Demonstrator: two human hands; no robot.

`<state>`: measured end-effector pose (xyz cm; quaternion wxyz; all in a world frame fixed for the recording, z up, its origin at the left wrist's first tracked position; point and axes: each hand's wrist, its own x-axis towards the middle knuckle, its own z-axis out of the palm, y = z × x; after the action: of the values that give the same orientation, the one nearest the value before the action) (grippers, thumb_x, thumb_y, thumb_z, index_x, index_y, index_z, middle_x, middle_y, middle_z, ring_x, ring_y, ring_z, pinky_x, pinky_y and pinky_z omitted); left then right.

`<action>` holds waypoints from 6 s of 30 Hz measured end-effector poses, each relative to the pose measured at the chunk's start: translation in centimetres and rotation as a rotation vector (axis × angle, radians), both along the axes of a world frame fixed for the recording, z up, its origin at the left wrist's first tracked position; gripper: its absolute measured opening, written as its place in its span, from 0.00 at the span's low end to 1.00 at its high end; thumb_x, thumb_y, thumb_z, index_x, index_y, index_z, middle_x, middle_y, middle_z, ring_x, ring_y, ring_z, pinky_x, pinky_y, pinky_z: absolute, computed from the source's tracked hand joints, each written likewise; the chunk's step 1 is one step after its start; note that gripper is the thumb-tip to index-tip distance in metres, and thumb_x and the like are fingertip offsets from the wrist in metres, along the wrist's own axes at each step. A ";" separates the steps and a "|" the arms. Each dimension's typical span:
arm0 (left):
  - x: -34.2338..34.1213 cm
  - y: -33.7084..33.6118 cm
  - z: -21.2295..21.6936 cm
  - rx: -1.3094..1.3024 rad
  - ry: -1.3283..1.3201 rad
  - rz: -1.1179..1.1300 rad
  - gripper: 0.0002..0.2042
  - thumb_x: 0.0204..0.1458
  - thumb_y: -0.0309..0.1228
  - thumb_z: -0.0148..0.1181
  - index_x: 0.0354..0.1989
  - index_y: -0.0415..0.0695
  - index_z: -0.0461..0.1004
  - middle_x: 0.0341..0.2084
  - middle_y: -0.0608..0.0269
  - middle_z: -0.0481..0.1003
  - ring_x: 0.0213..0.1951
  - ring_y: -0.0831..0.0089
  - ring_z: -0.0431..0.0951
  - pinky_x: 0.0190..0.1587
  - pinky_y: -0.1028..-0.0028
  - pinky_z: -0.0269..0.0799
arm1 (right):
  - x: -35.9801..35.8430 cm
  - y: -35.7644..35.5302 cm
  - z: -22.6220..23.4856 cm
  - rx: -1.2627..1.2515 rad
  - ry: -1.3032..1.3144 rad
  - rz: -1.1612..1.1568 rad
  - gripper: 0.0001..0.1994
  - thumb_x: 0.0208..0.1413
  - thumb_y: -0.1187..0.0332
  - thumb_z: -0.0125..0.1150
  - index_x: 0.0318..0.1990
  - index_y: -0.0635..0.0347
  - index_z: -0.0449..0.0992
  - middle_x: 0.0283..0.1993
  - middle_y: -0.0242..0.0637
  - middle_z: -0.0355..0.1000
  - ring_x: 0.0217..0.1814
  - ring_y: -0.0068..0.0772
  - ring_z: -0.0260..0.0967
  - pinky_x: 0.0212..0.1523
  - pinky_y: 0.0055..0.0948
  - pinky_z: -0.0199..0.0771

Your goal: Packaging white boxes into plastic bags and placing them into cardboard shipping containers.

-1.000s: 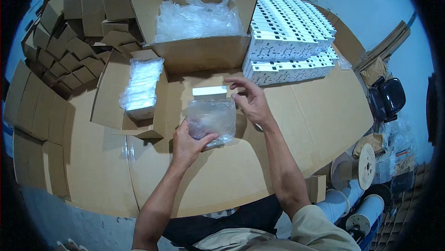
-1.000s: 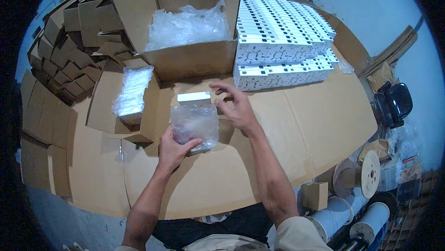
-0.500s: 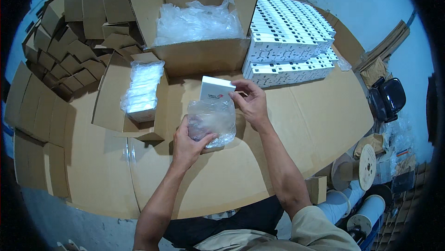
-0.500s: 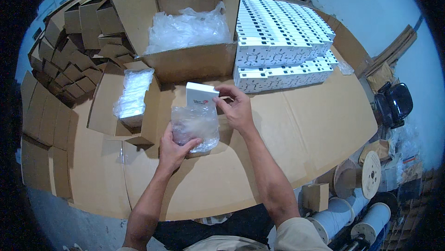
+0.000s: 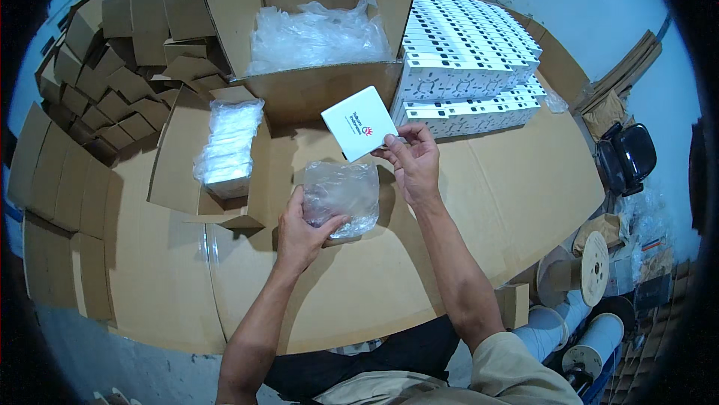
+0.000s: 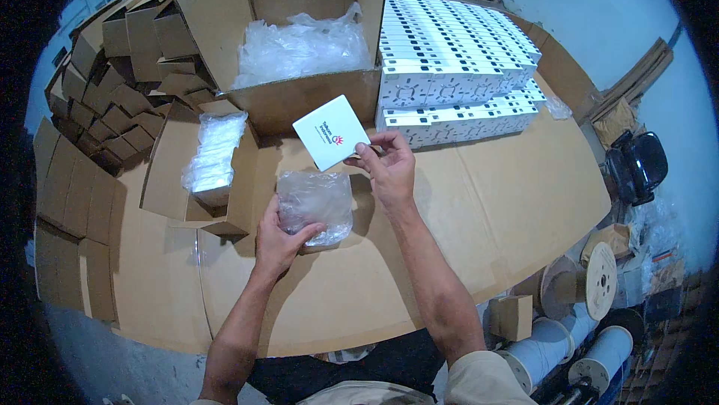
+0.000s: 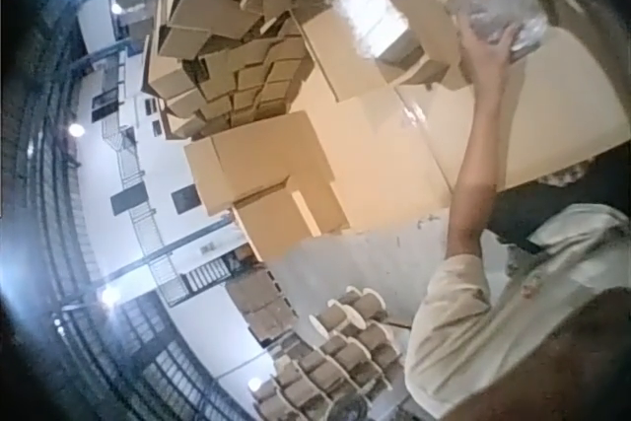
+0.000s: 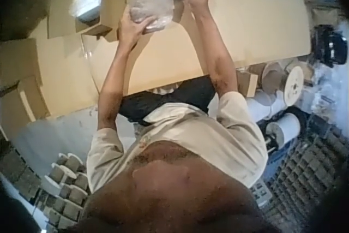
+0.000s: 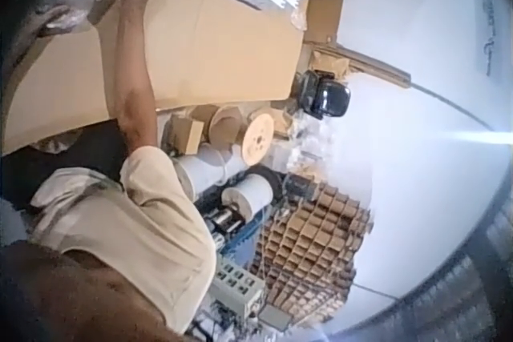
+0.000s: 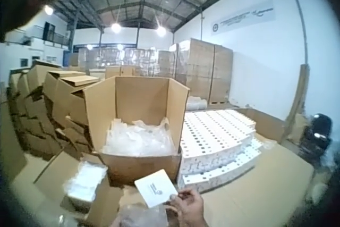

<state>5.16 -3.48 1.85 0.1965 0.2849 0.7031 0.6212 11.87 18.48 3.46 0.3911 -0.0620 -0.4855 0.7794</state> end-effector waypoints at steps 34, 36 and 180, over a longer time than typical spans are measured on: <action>-0.5 0.0 -0.2 0.171 -0.203 -0.028 0.19 0.59 0.36 0.66 0.52 0.36 0.73 0.40 0.62 0.79 0.42 0.76 0.78 0.47 0.73 0.74 | 0.4 0.1 -0.7 0.316 -0.296 0.234 0.07 0.58 0.73 0.68 0.36 0.60 0.73 0.36 0.30 0.74 0.40 0.18 0.70 0.44 0.23 0.71; -0.8 0.1 -0.7 0.137 -0.256 -0.007 0.16 0.63 0.36 0.61 0.52 0.37 0.73 0.40 0.62 0.79 0.42 0.78 0.77 0.47 0.74 0.74 | 0.4 -0.3 -0.5 0.297 -0.300 0.232 0.08 0.59 0.72 0.68 0.38 0.61 0.73 0.36 0.30 0.74 0.40 0.18 0.70 0.43 0.23 0.71; -2.3 1.9 1.3 0.209 0.207 0.019 0.17 0.53 0.26 0.71 0.50 0.39 0.76 0.39 0.64 0.79 0.45 0.73 0.78 0.49 0.73 0.75 | 1.8 -1.7 2.6 0.624 -0.488 0.287 0.16 0.54 0.73 0.70 0.51 0.61 0.82 0.42 0.31 0.79 0.37 0.19 0.69 0.37 0.22 0.72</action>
<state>2.86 -1.54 3.11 0.0864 0.3596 0.6539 0.6600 13.68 16.75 6.03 0.1522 -0.0550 -0.7805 0.6038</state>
